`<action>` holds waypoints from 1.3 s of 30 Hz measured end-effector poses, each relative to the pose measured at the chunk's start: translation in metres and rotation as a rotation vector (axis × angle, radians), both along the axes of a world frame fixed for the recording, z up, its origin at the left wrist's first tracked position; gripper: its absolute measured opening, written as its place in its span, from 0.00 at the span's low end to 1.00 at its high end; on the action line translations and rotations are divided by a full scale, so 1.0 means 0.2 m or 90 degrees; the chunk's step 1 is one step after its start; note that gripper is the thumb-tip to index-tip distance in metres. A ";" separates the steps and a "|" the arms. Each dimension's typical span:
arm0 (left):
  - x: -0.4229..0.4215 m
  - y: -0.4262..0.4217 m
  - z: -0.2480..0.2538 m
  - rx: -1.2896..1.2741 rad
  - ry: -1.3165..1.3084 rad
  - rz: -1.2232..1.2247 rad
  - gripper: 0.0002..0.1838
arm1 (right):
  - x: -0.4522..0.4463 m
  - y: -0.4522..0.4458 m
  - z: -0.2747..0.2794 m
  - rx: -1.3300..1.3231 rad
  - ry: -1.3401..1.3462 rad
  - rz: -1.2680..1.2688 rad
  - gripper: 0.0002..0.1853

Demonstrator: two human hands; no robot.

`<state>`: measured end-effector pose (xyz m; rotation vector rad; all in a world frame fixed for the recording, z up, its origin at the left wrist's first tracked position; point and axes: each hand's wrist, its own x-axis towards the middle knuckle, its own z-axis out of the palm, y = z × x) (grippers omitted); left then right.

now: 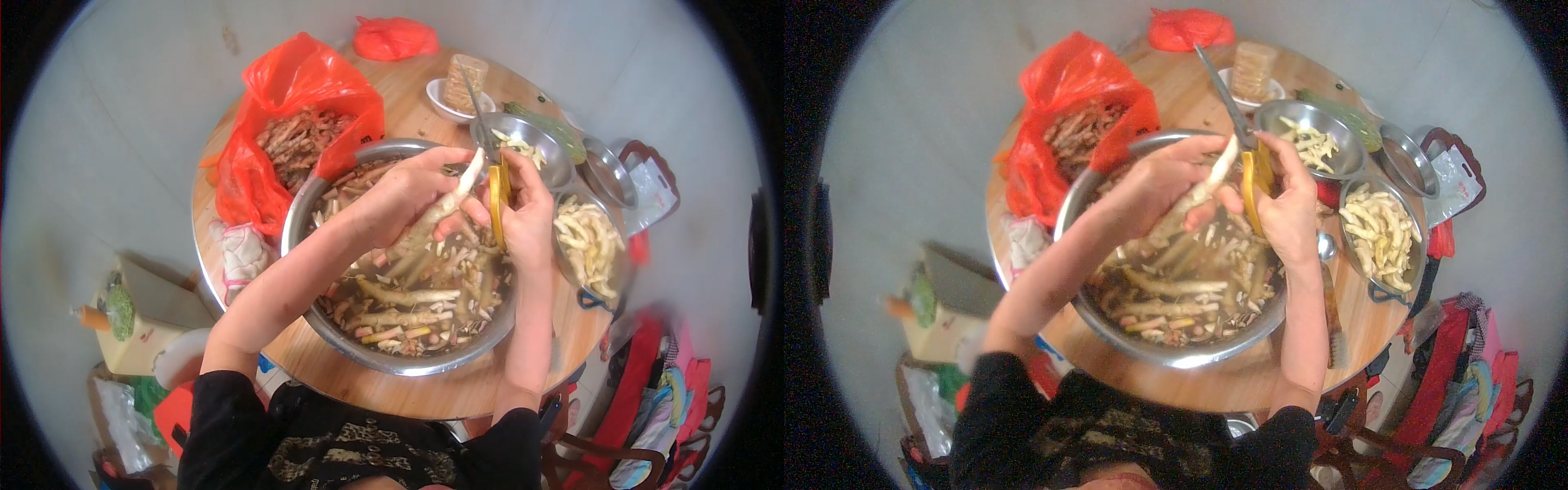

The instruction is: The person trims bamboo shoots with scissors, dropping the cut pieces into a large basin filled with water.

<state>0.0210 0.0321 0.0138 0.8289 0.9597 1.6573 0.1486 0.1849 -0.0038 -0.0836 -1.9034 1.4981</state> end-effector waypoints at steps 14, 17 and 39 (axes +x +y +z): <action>-0.06 -0.03 -0.03 0.006 -0.087 0.090 0.14 | 0.06 -0.11 0.11 -0.101 -0.022 -0.046 0.26; -0.05 -0.03 -0.04 0.029 -0.094 0.072 0.17 | 0.07 -0.15 0.11 -0.135 -0.060 -0.022 0.27; 0.09 0.01 -0.07 0.052 -0.012 0.124 0.17 | 0.04 -0.24 0.07 -0.166 -0.027 -0.029 0.27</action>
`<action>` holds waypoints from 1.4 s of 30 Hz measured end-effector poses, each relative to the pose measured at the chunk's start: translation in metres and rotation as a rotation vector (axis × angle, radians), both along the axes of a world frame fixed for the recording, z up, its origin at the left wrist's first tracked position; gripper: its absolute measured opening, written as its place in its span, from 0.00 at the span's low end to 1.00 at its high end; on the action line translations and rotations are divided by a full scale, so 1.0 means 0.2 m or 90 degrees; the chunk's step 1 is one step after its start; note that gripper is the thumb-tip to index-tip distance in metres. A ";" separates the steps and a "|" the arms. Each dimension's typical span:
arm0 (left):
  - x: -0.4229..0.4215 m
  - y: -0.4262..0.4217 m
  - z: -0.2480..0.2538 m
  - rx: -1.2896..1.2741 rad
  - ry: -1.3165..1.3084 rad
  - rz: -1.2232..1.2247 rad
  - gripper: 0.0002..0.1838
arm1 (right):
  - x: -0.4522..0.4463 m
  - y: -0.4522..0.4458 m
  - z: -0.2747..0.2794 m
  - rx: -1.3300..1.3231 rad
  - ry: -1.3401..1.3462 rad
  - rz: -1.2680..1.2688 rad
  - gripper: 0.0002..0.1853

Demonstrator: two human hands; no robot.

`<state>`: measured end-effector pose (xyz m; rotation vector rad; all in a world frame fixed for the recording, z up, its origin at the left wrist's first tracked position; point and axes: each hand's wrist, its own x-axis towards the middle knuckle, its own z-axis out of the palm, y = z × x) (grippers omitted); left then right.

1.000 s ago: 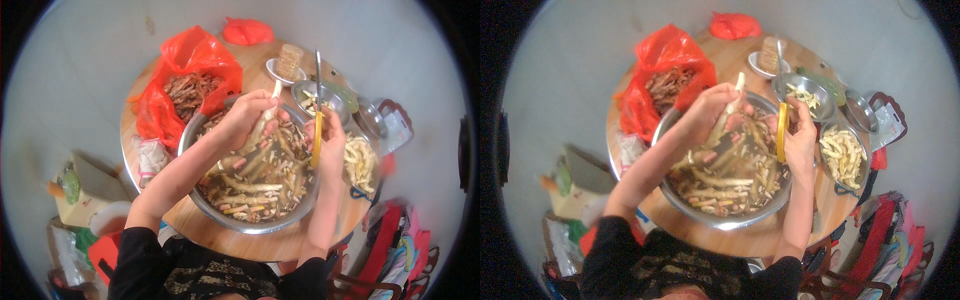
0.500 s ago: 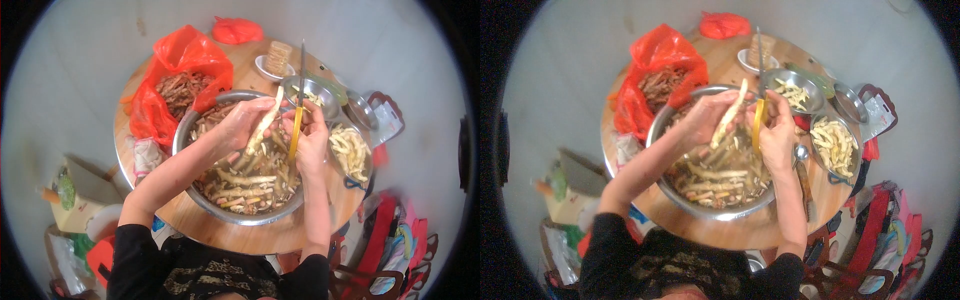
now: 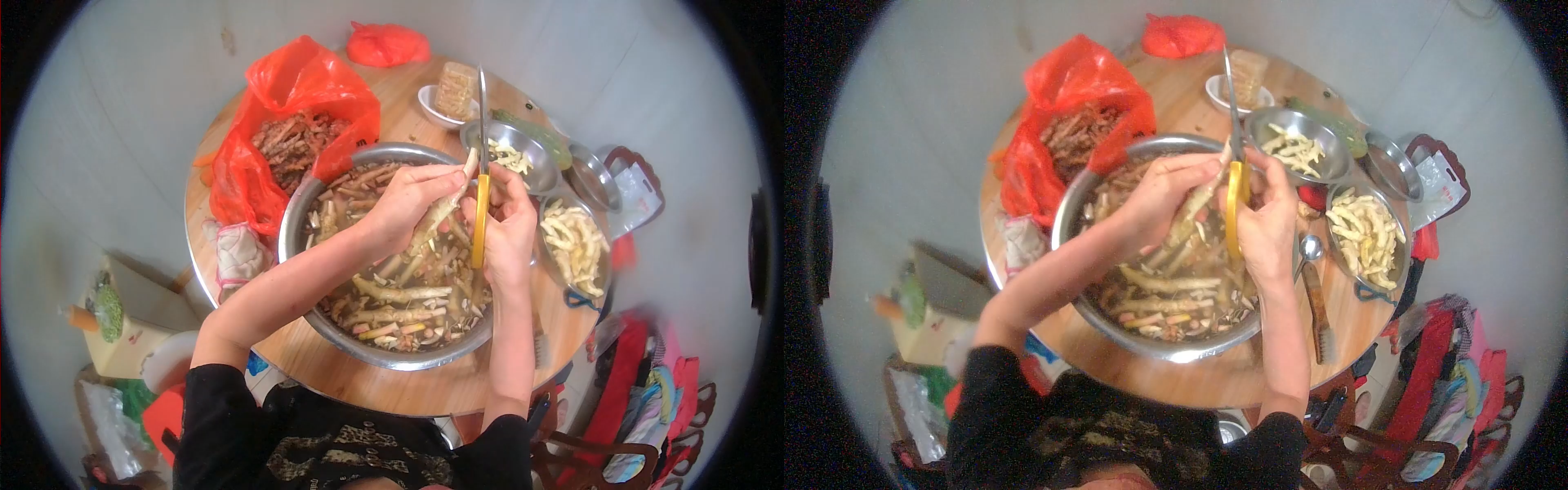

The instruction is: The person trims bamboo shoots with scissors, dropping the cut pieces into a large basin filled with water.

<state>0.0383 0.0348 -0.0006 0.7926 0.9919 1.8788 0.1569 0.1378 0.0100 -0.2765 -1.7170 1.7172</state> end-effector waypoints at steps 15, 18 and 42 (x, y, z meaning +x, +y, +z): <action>-0.04 0.02 0.00 -0.052 -0.073 -0.068 0.12 | -0.01 0.14 -0.02 0.056 -0.044 -0.138 0.25; -0.05 0.02 -0.02 -0.067 -0.065 -0.066 0.10 | 0.01 0.10 0.02 -0.042 0.008 -0.110 0.25; -0.04 -0.05 0.06 -0.147 0.246 -0.042 0.10 | 0.03 0.13 -0.01 -0.075 0.137 -0.049 0.29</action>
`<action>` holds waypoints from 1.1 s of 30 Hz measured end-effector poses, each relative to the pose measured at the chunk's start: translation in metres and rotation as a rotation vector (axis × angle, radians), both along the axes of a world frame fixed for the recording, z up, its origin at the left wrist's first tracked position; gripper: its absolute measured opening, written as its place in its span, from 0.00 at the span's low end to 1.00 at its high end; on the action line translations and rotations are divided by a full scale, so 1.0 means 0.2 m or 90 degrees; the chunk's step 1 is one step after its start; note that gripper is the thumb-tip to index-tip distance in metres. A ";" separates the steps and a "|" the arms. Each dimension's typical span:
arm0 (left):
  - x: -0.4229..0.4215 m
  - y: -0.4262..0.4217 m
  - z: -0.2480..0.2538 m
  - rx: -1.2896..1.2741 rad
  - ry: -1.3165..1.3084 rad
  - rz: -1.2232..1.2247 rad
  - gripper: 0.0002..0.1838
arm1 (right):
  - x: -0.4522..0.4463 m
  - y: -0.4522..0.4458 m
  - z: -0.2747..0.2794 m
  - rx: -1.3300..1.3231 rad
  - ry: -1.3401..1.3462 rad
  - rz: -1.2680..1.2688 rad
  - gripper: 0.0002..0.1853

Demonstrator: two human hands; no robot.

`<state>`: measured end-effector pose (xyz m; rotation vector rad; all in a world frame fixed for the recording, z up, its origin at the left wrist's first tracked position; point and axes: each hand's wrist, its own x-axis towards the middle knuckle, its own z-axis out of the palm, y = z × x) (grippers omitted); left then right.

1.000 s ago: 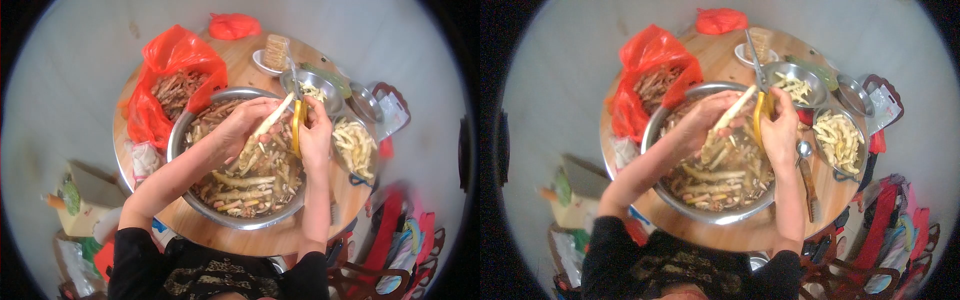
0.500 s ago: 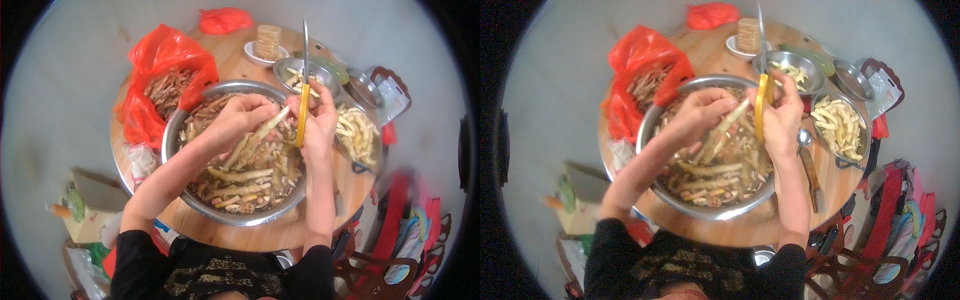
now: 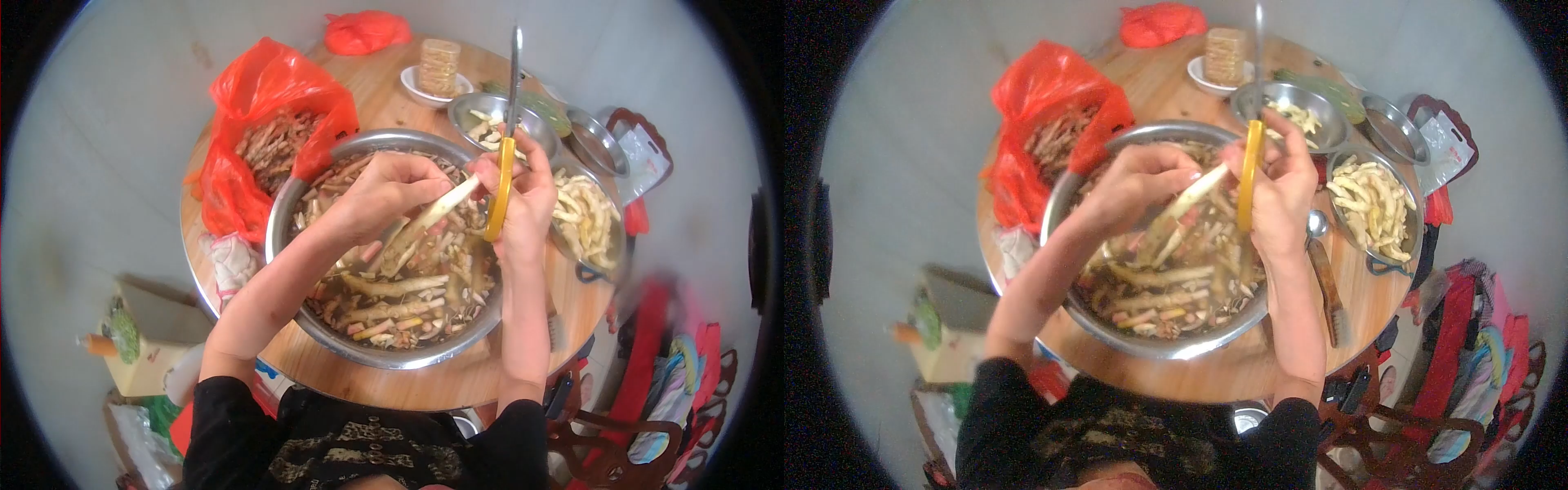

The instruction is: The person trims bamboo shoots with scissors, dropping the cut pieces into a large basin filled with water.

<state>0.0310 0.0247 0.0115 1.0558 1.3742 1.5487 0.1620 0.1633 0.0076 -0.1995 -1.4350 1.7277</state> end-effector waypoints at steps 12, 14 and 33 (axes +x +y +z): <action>-0.11 0.04 -0.15 -0.156 0.286 0.068 0.10 | -0.01 -0.01 0.00 -0.018 0.019 -0.008 0.28; -0.14 0.04 -0.12 -0.172 0.444 0.255 0.13 | -0.01 0.00 0.00 -0.024 0.002 -0.040 0.28; -0.15 0.06 -0.14 0.162 0.783 0.392 0.05 | -0.01 0.02 0.01 -0.022 -0.064 -0.111 0.24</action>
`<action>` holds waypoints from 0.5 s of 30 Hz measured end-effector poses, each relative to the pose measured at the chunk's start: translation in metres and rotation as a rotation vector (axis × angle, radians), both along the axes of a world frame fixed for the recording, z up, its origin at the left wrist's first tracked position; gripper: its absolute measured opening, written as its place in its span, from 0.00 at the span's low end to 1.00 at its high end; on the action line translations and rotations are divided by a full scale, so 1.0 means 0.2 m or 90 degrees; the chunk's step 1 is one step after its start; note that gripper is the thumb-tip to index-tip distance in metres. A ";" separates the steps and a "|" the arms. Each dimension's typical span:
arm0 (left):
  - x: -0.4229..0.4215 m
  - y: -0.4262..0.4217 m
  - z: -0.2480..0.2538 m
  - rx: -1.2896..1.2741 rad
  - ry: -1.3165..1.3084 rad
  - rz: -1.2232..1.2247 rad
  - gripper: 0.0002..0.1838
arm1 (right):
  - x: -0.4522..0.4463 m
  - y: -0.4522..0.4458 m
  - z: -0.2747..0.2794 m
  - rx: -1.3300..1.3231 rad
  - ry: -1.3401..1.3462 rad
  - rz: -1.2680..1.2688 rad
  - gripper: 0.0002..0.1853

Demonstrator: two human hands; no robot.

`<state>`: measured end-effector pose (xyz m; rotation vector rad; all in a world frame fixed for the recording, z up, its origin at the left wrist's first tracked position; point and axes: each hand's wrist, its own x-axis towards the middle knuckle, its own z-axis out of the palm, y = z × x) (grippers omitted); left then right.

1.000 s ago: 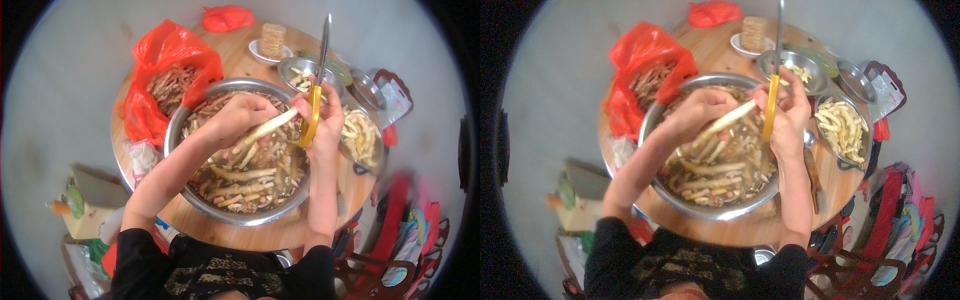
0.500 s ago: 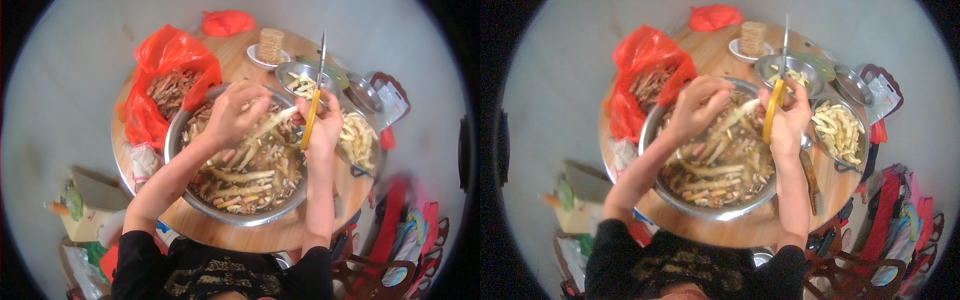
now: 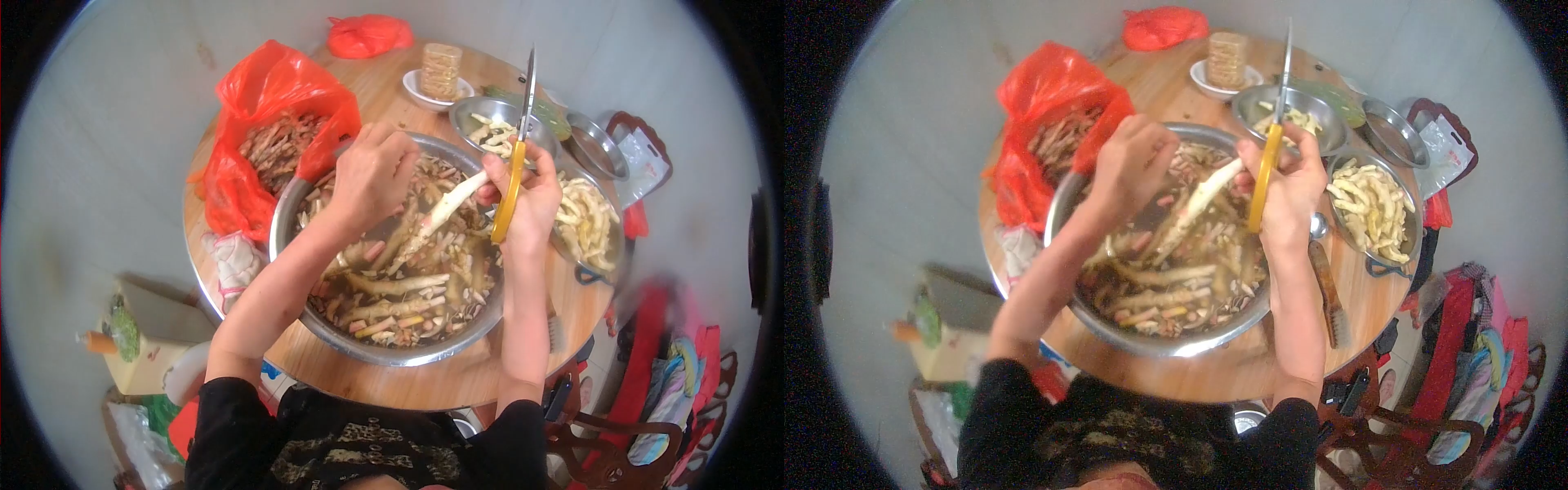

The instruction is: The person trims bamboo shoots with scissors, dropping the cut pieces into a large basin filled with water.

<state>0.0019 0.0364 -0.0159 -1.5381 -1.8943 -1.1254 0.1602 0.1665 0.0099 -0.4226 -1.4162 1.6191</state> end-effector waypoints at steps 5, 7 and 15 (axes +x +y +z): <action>-0.07 -0.03 -0.18 -0.600 0.028 0.057 0.12 | -0.01 -0.02 0.00 -0.024 0.038 0.030 0.23; -0.04 -0.05 -0.19 -0.468 0.061 0.094 0.14 | 0.00 -0.01 -0.01 -0.020 0.051 0.023 0.24; 0.04 -0.09 0.15 -0.254 -0.463 -0.248 0.13 | 0.03 0.08 0.01 0.012 0.124 -0.012 0.25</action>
